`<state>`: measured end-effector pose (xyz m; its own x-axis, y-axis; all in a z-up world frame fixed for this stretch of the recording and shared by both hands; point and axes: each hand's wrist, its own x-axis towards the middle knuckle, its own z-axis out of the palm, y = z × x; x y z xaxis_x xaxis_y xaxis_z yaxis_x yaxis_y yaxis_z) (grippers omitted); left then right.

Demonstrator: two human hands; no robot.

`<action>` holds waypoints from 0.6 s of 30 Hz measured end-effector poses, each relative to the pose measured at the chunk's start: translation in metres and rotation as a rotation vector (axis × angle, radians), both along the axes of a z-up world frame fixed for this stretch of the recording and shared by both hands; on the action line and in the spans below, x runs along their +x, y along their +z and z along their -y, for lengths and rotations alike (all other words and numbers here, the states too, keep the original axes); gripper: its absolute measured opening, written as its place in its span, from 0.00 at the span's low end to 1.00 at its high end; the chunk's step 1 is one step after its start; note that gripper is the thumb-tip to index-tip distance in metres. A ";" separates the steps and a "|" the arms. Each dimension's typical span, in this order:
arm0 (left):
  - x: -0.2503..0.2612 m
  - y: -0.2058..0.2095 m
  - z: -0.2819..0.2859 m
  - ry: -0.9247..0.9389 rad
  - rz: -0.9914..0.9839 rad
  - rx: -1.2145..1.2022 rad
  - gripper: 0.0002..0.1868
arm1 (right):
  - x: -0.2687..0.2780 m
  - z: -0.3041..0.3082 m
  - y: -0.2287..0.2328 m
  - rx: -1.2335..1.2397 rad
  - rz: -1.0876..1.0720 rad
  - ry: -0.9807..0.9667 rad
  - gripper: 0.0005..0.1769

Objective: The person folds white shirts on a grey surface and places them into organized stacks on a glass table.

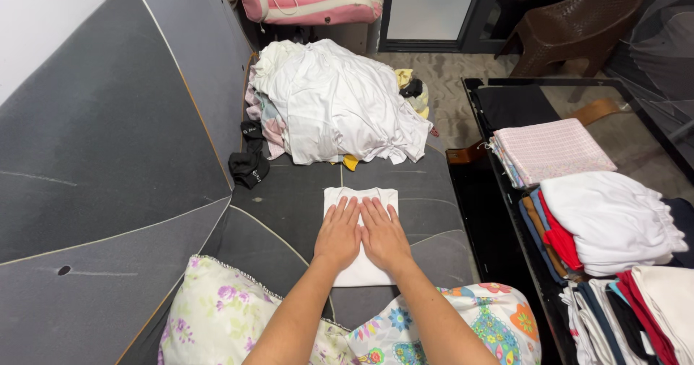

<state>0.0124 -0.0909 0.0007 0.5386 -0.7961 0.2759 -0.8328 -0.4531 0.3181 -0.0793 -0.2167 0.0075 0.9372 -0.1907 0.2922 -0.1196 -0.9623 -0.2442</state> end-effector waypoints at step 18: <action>0.010 -0.001 0.003 0.000 0.020 0.095 0.32 | 0.007 0.006 -0.005 -0.058 -0.033 -0.022 0.35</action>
